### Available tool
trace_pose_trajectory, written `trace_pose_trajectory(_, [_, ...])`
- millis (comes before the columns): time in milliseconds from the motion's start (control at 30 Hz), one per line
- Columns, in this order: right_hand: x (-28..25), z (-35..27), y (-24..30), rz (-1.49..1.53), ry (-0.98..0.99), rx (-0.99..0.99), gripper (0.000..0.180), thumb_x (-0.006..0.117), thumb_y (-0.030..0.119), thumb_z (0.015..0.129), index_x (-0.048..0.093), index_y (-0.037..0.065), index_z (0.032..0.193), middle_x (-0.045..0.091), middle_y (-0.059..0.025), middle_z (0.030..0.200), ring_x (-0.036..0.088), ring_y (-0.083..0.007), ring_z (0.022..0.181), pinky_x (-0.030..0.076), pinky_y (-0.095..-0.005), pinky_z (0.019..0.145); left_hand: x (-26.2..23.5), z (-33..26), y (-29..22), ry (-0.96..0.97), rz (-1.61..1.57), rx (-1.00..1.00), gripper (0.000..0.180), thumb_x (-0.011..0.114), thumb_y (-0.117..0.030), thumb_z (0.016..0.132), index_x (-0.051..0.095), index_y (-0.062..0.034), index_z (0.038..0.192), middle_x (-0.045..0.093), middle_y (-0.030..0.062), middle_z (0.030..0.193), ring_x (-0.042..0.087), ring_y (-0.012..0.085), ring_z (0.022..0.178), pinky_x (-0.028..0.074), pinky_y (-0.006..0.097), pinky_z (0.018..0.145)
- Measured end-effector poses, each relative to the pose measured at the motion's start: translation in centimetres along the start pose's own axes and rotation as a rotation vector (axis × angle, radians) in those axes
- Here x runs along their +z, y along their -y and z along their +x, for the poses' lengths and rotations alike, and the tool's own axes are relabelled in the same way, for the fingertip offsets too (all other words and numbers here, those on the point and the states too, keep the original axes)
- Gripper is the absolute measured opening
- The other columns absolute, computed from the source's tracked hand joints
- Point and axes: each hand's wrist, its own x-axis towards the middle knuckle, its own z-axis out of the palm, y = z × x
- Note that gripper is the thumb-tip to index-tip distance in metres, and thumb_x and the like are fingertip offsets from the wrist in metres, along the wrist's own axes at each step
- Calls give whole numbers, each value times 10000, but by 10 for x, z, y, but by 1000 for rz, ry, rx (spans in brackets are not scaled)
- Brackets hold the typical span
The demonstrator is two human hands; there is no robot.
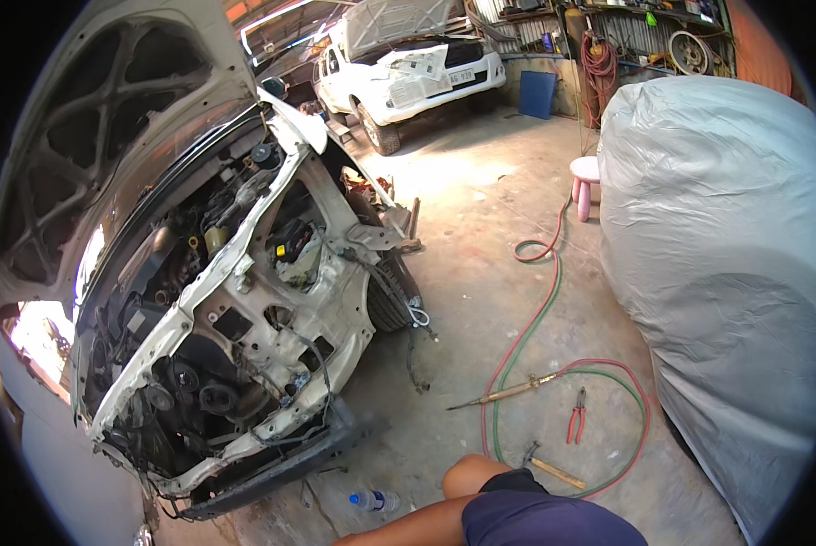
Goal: The person sits on the garage floor and uses pliers and a hammer to bend and shape a small metal bracket. They repeatedly adjust the grip and strike the part to modify its form.
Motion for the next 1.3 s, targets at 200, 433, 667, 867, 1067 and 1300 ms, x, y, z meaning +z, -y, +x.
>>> trace_pose_trajectory(200, [-72, -99, 12, -238, -39, 190, 177, 729, 129, 594, 796, 99, 755, 720, -140, 685, 657, -336, 610, 504, -506, 554, 43, 37, -22, -161, 382, 342, 794, 204, -629, 1082, 713, -26, 1171, 740, 274, 1074, 700, 467, 1019, 529, 551, 920])
trace_pose_trajectory(433, [-81, -98, 22, -101, -49, 184, 180, 748, 161, 614, 796, 87, 770, 731, -155, 716, 678, -342, 639, 519, -512, 566, 8, 12, -39, -9, 264, 167, 728, 336, -614, 1059, 710, -7, 1204, 720, 300, 1136, 673, 485, 1113, 513, 528, 973])
trace_pose_trajectory(667, [-77, -77, 37, -67, -230, 294, 173, 706, 194, 748, 797, 78, 839, 752, -175, 813, 714, -342, 735, 557, -498, 641, -8, 9, -14, -144, 263, 437, 677, 414, -593, 1040, 722, -5, 1172, 709, 288, 1099, 632, 402, 1113, 490, 502, 957])
trace_pose_trajectory(867, [-55, -81, 30, -119, -300, 341, 167, 691, 215, 779, 797, 99, 834, 758, -168, 832, 730, -357, 772, 580, -494, 685, -4, -12, -42, -137, -5, 335, 445, 639, -358, 1015, 728, 54, 870, 711, 170, 750, 482, 209, 691, 442, 460, 649])
trace_pose_trajectory(1067, [-103, -107, 76, -313, -108, 319, 173, 770, 144, 696, 817, 80, 850, 785, -165, 879, 768, -383, 861, 611, -471, 742, -21, -49, -60, -179, 36, 406, 483, 630, -355, 1014, 675, 72, 794, 654, 229, 686, 492, 245, 642, 430, 483, 624])
trace_pose_trajectory(1300, [-112, -137, 98, -255, -147, 321, 164, 730, 142, 731, 804, 59, 851, 771, -185, 863, 764, -383, 856, 604, -497, 734, -12, -52, -60, -178, 98, 500, 544, 603, -412, 1022, 651, 72, 777, 611, 292, 683, 481, 299, 602, 425, 506, 618])
